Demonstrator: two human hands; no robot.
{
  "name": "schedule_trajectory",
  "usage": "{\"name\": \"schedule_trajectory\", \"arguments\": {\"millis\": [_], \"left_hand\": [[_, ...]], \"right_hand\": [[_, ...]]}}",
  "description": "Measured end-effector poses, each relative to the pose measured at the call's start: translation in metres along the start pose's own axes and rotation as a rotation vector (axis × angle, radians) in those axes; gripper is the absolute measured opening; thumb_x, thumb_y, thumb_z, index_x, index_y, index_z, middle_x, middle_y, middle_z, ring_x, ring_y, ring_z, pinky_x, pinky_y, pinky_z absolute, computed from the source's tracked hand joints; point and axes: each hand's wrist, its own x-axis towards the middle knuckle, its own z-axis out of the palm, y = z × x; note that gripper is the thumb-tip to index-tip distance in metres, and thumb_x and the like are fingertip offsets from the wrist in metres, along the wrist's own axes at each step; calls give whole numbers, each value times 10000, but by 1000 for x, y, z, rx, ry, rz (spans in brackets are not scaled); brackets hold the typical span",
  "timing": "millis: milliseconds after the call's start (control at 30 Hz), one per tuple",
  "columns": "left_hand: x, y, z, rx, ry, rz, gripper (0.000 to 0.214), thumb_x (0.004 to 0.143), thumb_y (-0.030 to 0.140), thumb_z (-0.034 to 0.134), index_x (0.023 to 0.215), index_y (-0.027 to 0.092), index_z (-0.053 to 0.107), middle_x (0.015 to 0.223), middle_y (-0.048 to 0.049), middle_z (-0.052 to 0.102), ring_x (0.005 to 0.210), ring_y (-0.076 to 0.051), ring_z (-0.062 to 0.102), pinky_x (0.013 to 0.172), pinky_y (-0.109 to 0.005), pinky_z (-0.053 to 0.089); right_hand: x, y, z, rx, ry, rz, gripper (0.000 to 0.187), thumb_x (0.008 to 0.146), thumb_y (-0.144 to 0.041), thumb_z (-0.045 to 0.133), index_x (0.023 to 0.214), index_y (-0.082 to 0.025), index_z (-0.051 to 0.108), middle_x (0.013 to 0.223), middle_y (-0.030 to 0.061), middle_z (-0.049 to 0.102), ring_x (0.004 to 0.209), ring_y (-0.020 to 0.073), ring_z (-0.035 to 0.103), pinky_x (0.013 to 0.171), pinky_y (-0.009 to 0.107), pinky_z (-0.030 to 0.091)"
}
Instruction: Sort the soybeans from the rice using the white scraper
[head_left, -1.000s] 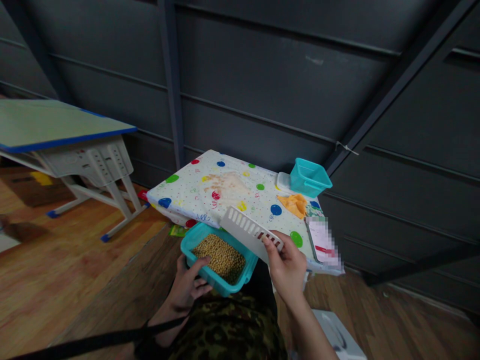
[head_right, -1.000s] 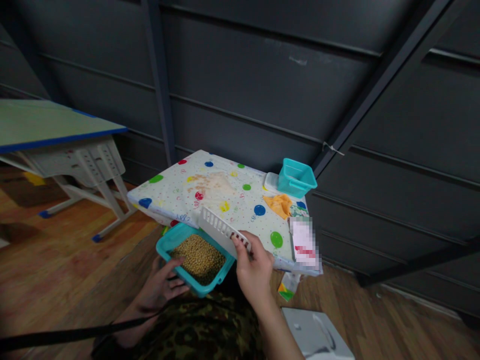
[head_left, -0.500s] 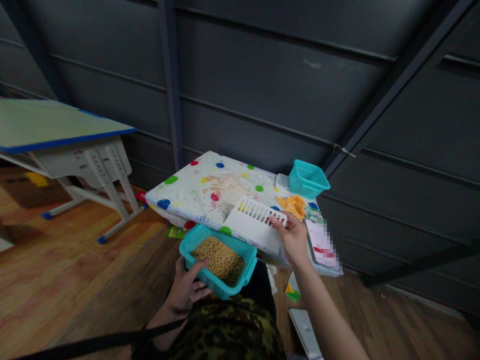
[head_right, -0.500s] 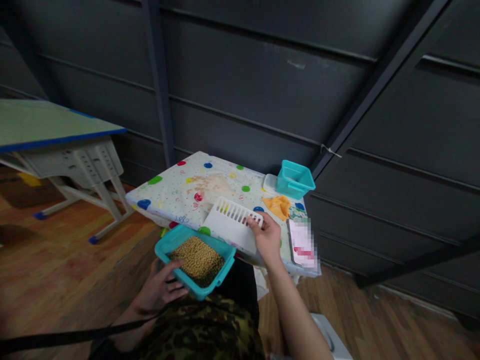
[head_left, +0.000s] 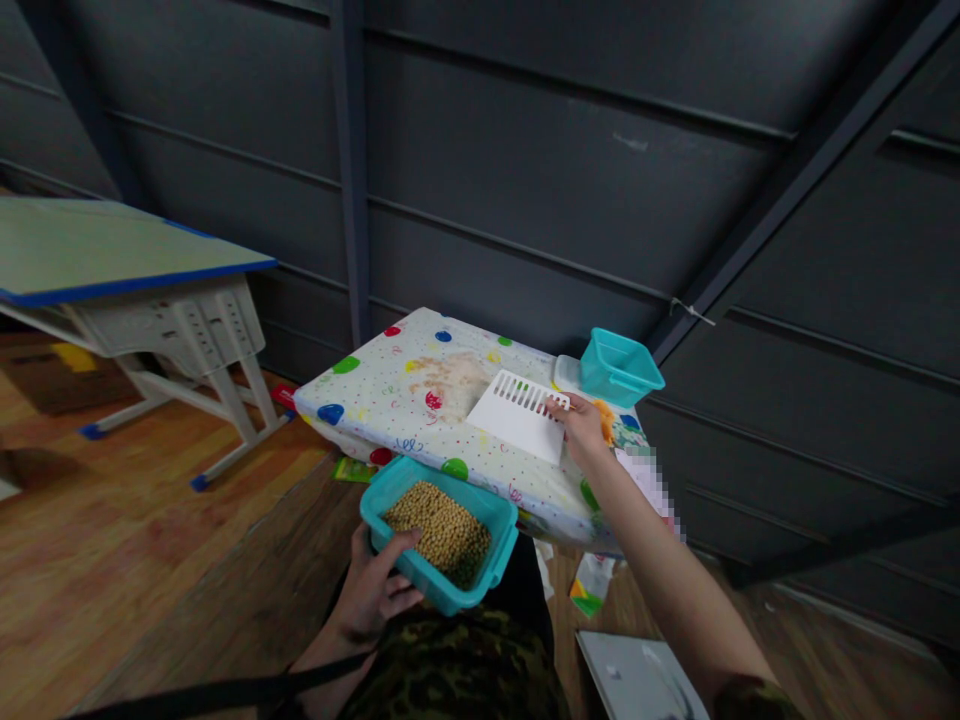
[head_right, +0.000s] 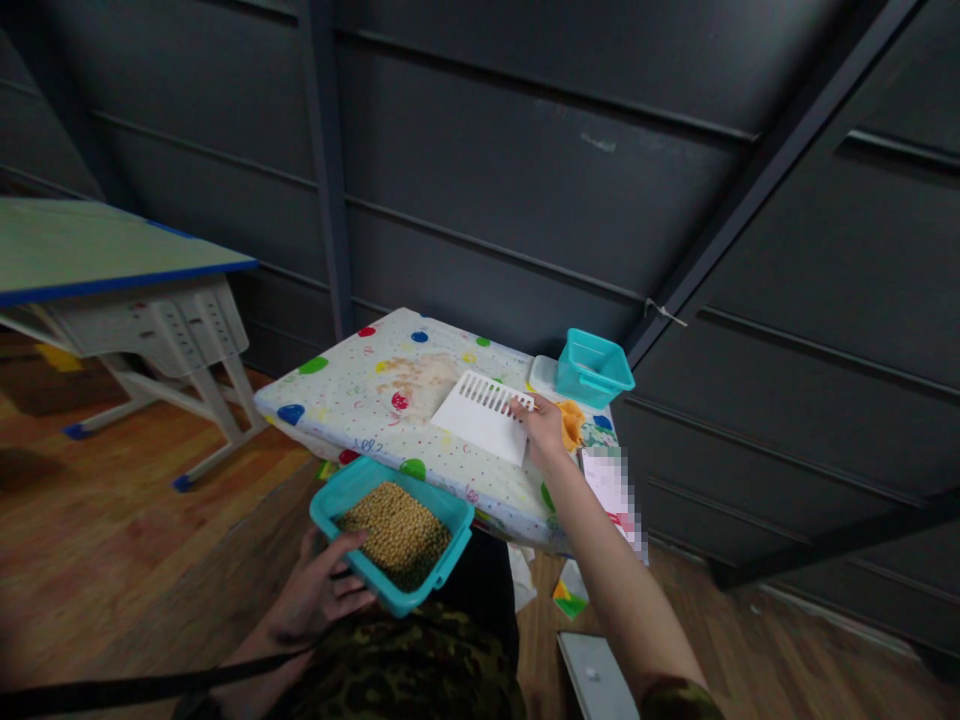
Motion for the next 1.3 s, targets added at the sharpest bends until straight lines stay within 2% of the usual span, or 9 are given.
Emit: {"name": "schedule_trajectory", "arguments": {"millis": [133,267,400,567,767,900,1067,1167,1300], "left_hand": [[3,-3,0,24,17,9,690,903,411,806,1438,379,371,1141,-36,630,687,-194,711,684,-387,642],[7,-7,-2,14,8,27,778,825,474,848,1431,370,371,1188,-52,611,682,-191,700,683,-394,640],[6,-7,-5,1,-7,41,861,769,490,887,1444,356,369,1143,-46,608,662,-185,683,659,-378,630],[0,-2,-4,-6,-14,39,787,818,433,857,1437,342,381,1079,-28,623,639,-177,679,643,-359,625],[-3,3,-7,-5,-1,27,809,813,409,864,1463,344,386,1104,-41,647,651,-180,688,670,-383,644],[2,3,-12,-4,0,15,869,761,465,896,1458,351,391,1139,-66,673,740,-238,745,693,-398,645],[13,-4,-19,10,23,17,863,734,497,897,1446,358,431,1003,-32,662,684,-236,713,699,-435,643],[18,-9,-23,3,25,29,863,692,484,920,1407,351,456,949,-22,664,661,-231,693,690,-433,638],[19,-9,-23,-21,34,6,895,642,471,961,1380,376,465,937,-13,688,660,-231,699,666,-402,615]], "right_hand": [[25,3,5,47,73,63,475,458,-468,1008,741,-236,705,714,22,755,687,231,683,669,359,553],[44,-6,7,48,116,95,427,470,-412,1008,701,-243,692,629,-1,705,633,213,641,623,343,515],[40,-8,4,63,39,77,453,436,-438,1019,706,-231,720,647,9,726,612,198,623,591,327,485],[29,3,6,93,-65,72,468,439,-455,1026,729,-220,742,710,19,759,647,190,645,633,321,519],[59,3,13,90,65,121,409,436,-353,995,700,-227,709,653,15,725,624,197,623,586,319,502],[81,1,18,128,112,26,378,509,-383,956,744,-226,705,697,12,727,658,199,629,618,326,520],[103,-2,31,-29,260,-206,410,655,-524,885,869,-211,729,783,28,749,777,240,670,701,352,531],[117,-2,39,-121,304,-229,367,718,-505,845,881,-192,748,806,57,775,817,269,694,731,370,543],[133,2,56,-240,281,-228,288,790,-459,816,881,-188,782,801,71,800,859,300,727,763,382,563]]}}
